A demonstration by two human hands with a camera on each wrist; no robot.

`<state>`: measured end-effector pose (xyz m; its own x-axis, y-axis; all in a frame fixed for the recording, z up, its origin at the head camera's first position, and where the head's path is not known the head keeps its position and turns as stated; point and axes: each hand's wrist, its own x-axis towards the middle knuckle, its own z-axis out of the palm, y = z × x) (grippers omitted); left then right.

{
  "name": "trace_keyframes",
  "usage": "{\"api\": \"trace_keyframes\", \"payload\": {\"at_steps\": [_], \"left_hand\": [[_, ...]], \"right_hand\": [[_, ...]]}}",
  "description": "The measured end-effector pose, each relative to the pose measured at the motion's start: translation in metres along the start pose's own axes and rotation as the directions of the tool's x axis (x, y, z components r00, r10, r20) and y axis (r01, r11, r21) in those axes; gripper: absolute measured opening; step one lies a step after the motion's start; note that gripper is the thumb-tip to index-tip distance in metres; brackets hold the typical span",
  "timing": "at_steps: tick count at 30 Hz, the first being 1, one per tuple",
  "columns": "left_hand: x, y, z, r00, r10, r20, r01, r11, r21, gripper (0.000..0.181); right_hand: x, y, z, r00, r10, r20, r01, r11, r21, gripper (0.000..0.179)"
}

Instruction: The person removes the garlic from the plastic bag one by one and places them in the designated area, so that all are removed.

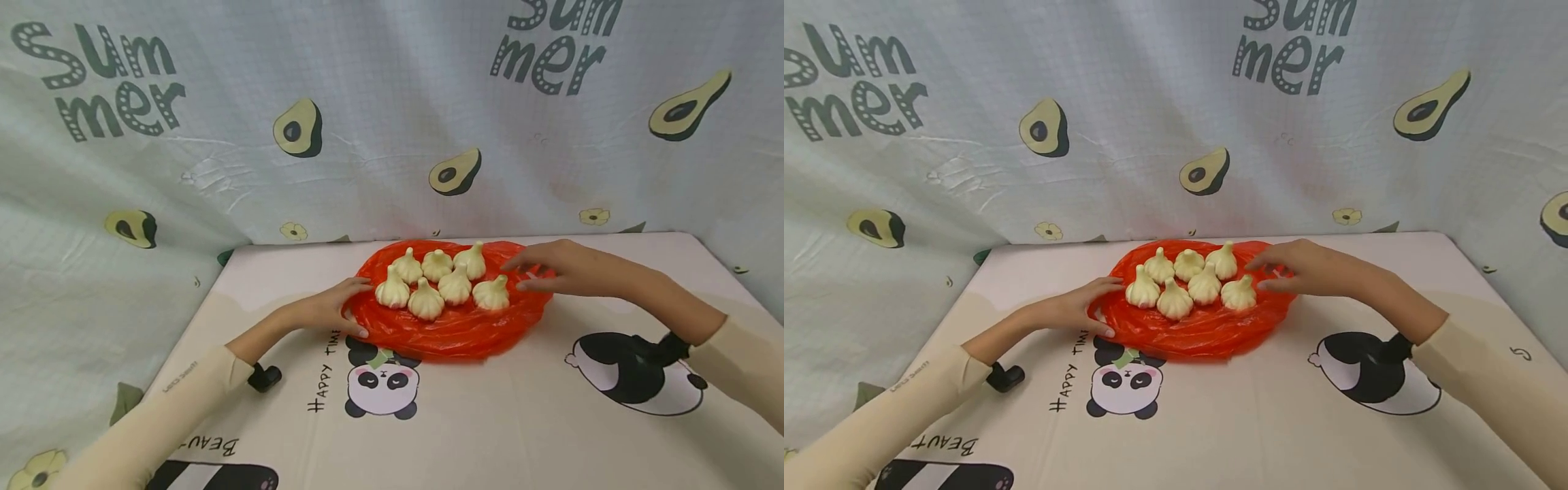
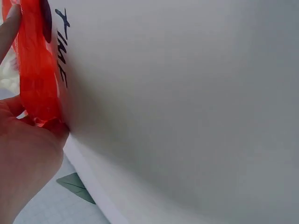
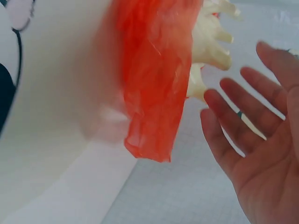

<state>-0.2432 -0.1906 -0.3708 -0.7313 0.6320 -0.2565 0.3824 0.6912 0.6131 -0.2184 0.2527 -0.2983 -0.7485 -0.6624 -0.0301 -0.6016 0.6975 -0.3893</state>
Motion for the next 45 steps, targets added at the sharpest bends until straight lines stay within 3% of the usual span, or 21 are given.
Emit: {"api": "trace_keyframes", "payload": {"at_steps": [4,10,20,25,29,34,45], "left_hand": [[0.004,0.000,-0.004,0.999,-0.039,0.015,0.038,0.999,0.025,0.091],[0.007,-0.002,-0.007,0.997,-0.064,0.032,0.062,0.997,0.053,0.090],[0.004,-0.010,-0.003,0.999,-0.044,0.021,0.043,0.999,0.017,0.089],[0.004,-0.010,-0.002,0.999,-0.029,0.017,0.029,1.000,0.007,0.090],[0.004,-0.008,-0.001,0.999,-0.028,0.022,0.028,1.000,0.010,0.090],[0.005,-0.007,-0.002,0.999,-0.032,0.022,0.032,0.999,0.022,0.090],[0.006,-0.014,0.001,0.999,-0.030,0.014,0.029,0.999,0.032,0.091]], "right_hand": [[0.018,0.004,-0.010,0.991,-0.045,0.126,0.042,0.999,0.030,0.033],[0.043,0.015,-0.012,0.955,-0.132,0.266,0.105,0.988,0.113,0.036],[0.074,0.018,-0.010,0.884,-0.125,0.451,0.036,0.979,0.202,0.038],[0.085,0.011,-0.012,0.841,-0.095,0.532,-0.009,0.982,0.189,0.040],[0.088,0.009,-0.009,0.822,-0.056,0.566,-0.053,0.983,0.175,0.041],[0.091,0.005,-0.003,0.827,-0.019,0.561,-0.065,0.989,0.129,0.040],[0.102,-0.007,0.009,0.801,0.073,0.594,-0.111,0.993,0.028,0.034]]}}
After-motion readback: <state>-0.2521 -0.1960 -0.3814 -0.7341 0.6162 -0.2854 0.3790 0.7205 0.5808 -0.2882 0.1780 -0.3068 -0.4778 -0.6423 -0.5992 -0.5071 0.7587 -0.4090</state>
